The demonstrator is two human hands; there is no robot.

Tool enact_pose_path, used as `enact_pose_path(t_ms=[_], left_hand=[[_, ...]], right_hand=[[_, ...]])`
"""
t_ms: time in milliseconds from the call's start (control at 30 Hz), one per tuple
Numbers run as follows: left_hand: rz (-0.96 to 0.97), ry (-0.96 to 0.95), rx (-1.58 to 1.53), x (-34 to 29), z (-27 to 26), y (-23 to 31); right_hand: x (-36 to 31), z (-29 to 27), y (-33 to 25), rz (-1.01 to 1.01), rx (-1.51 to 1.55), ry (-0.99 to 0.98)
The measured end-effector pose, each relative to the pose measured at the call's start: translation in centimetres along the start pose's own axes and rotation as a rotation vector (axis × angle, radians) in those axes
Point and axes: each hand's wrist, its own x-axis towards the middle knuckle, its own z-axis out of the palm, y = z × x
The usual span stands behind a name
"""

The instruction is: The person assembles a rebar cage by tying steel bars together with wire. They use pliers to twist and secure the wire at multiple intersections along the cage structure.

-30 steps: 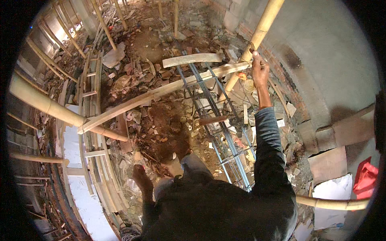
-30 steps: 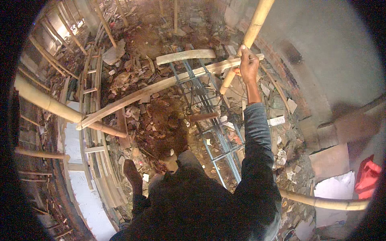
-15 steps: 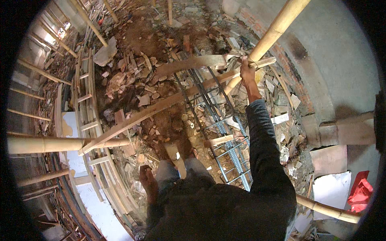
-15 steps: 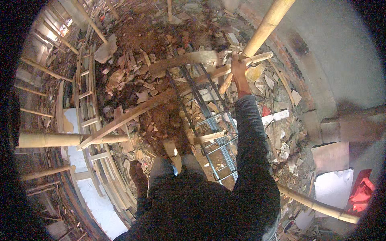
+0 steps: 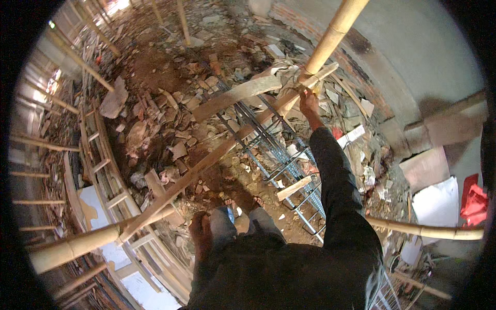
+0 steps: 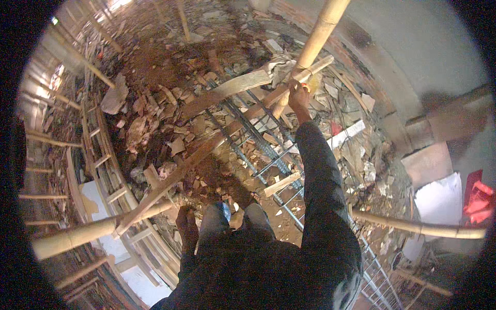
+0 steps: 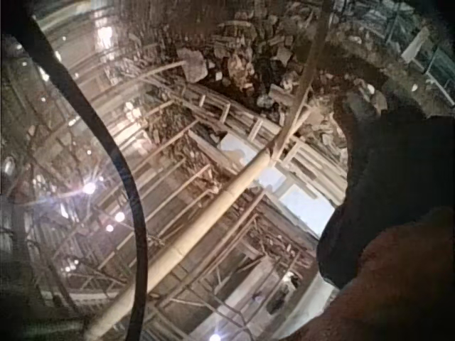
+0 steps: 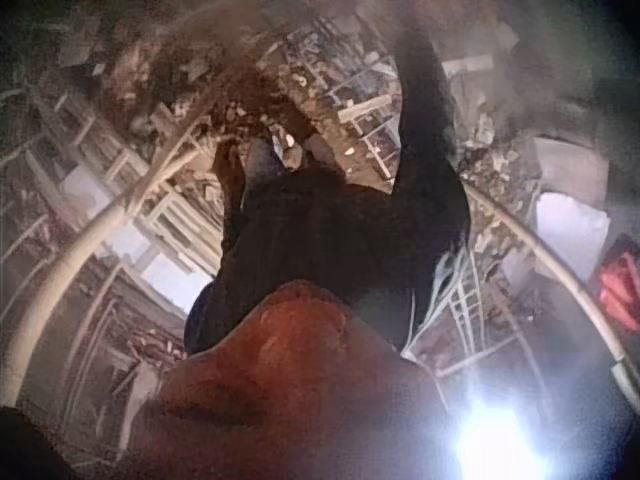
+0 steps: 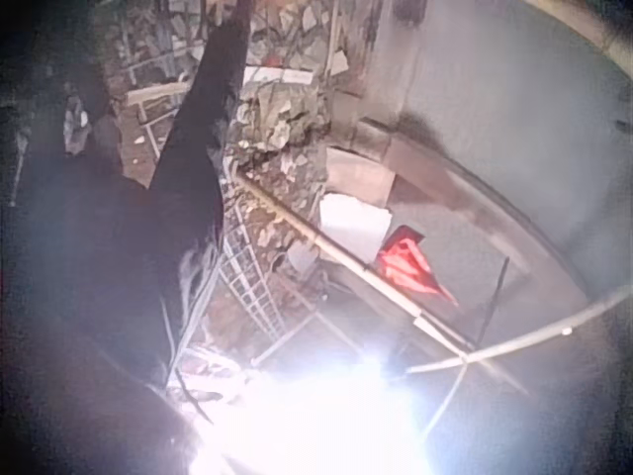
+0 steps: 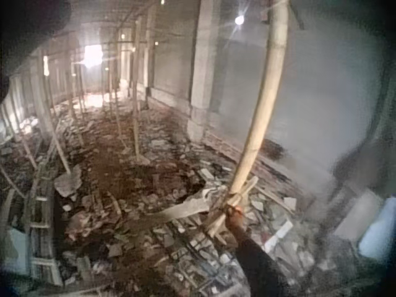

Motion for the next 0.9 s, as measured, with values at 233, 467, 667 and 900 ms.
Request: enact_pose_path(t_ms=[233,467,667,900], left_hand=[[0.253,-0.285,-0.116,5.4,-2.5,2.3],[0.454,-0.538,-0.133,9.0,-1.1,5.9],[0.354,-0.701,-0.278,7.9,1.0,9.8],[0.251,-0.698,-0.543,3.9,5.6,14.2]], right_hand=[[-7.9,-5.2,-3.0,-0.027,-0.013,0.182],[-24.0,-12.0,-8.7,0.108,0.132,-0.016],[-34.4,-15.2,-16.1,0.247,0.428,-0.066],[-40.8,-18.3,-22.2,0.308,1.028,-0.118]])
